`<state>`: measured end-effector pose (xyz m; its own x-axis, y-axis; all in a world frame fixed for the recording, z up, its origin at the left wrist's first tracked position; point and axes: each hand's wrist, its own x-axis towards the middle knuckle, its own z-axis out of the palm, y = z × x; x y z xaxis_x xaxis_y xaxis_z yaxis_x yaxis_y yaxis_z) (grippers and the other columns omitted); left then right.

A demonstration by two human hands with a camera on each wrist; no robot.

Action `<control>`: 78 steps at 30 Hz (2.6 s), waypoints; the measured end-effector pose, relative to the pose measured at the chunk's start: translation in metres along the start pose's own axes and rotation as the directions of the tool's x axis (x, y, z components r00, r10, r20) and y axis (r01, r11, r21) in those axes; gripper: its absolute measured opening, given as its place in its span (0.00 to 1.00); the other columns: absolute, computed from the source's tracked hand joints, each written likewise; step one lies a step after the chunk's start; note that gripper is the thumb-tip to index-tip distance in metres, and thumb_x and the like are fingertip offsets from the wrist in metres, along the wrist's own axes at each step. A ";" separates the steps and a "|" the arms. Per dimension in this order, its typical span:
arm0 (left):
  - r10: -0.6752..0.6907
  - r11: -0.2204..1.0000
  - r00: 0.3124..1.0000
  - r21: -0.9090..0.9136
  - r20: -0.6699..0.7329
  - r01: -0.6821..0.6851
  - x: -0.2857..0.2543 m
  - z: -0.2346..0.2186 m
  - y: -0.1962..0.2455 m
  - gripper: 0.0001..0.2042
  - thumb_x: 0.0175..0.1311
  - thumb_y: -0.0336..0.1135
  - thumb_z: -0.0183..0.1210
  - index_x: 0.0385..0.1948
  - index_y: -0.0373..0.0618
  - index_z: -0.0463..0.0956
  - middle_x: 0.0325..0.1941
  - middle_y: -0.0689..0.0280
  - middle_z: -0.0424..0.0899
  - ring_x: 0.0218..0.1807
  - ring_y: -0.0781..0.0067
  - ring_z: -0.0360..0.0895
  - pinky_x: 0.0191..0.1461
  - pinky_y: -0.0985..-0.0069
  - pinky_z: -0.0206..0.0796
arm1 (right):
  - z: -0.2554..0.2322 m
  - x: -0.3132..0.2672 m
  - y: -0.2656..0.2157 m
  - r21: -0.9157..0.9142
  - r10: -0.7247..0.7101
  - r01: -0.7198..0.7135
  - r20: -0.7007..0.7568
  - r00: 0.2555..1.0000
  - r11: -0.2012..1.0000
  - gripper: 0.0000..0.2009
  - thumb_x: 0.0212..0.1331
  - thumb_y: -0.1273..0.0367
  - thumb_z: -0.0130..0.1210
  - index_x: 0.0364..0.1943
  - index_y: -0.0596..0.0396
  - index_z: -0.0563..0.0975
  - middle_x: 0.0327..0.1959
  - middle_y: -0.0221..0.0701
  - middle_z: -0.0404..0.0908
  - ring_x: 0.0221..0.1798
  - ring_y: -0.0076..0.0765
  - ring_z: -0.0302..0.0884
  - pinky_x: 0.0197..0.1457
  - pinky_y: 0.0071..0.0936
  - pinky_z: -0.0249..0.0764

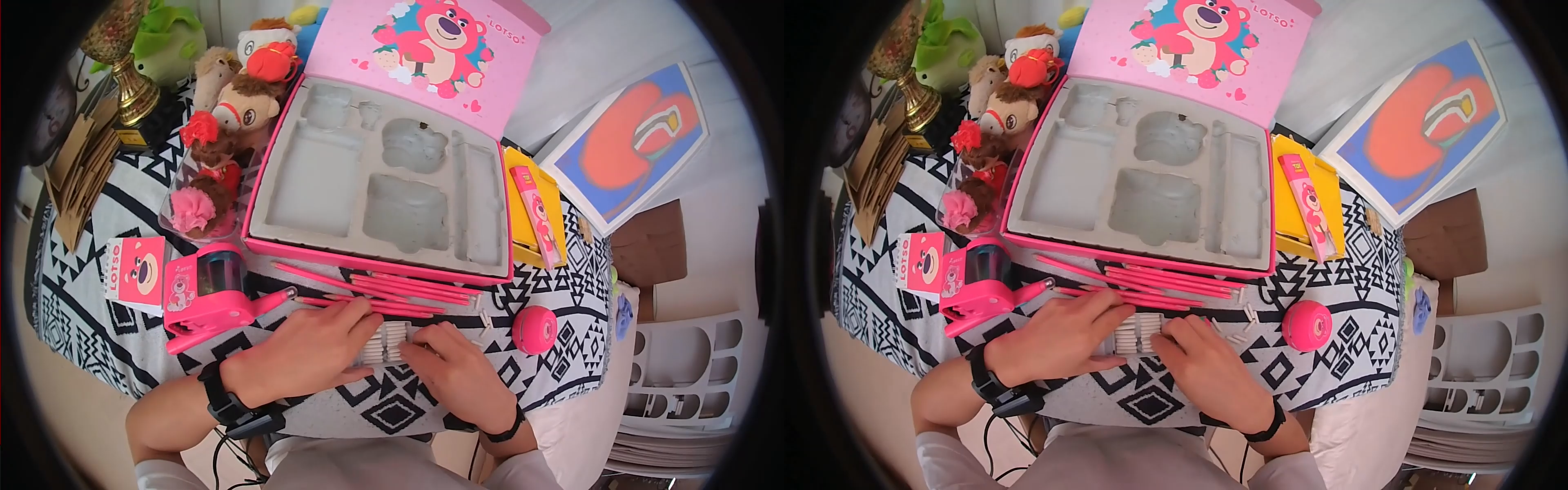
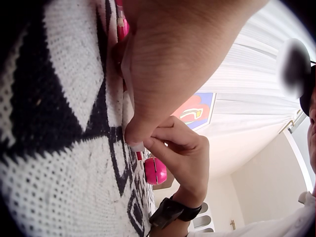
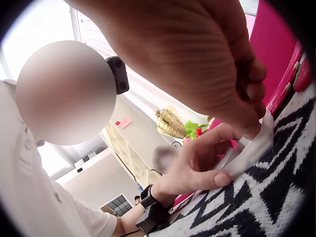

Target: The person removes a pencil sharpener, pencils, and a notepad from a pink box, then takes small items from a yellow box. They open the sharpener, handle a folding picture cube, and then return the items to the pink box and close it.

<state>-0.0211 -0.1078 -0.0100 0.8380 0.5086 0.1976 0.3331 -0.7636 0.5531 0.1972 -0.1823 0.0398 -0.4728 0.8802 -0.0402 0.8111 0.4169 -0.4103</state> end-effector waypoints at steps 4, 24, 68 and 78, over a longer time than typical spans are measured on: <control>0.006 1.000 1.000 0.003 -0.007 -0.006 0.000 0.000 -0.001 0.29 0.48 0.44 0.68 0.49 0.37 0.71 0.46 0.61 0.71 0.45 0.64 0.77 0.39 0.72 0.74 | -0.009 -0.016 0.014 -0.007 0.149 -0.155 -0.232 0.961 0.988 0.10 0.48 0.77 0.59 0.38 0.60 0.79 0.37 0.36 0.75 0.40 0.43 0.76 0.41 0.34 0.74; 0.014 1.000 0.999 0.001 -0.035 -0.014 -0.001 0.001 -0.001 0.29 0.47 0.43 0.69 0.50 0.37 0.71 0.44 0.61 0.70 0.42 0.63 0.77 0.37 0.71 0.74 | -0.005 -0.041 0.062 0.010 0.531 -0.557 -0.314 0.787 0.831 0.08 0.48 0.78 0.62 0.34 0.59 0.79 0.34 0.35 0.77 0.31 0.37 0.77 0.35 0.30 0.73; -0.002 1.000 1.000 0.010 -0.004 0.002 -0.001 0.001 0.000 0.29 0.48 0.44 0.69 0.49 0.37 0.71 0.45 0.61 0.71 0.44 0.63 0.77 0.39 0.71 0.74 | 0.004 0.005 0.004 0.080 0.050 -0.035 -0.184 0.982 0.996 0.10 0.47 0.76 0.65 0.36 0.55 0.81 0.38 0.33 0.73 0.39 0.40 0.74 0.40 0.32 0.74; 0.016 1.000 0.999 0.005 -0.030 -0.016 -0.001 0.001 0.000 0.29 0.47 0.44 0.69 0.50 0.37 0.70 0.45 0.61 0.70 0.43 0.64 0.77 0.39 0.72 0.74 | -0.015 -0.046 0.051 0.064 0.595 -0.611 -0.328 0.733 0.789 0.12 0.49 0.78 0.63 0.41 0.60 0.79 0.37 0.35 0.77 0.29 0.34 0.77 0.34 0.28 0.74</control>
<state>-0.0216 -0.1083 -0.0111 0.8299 0.5080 0.2305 0.3220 -0.7736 0.5457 0.2652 -0.1982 0.0342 0.2490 0.9682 0.0257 0.9067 -0.2238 -0.3575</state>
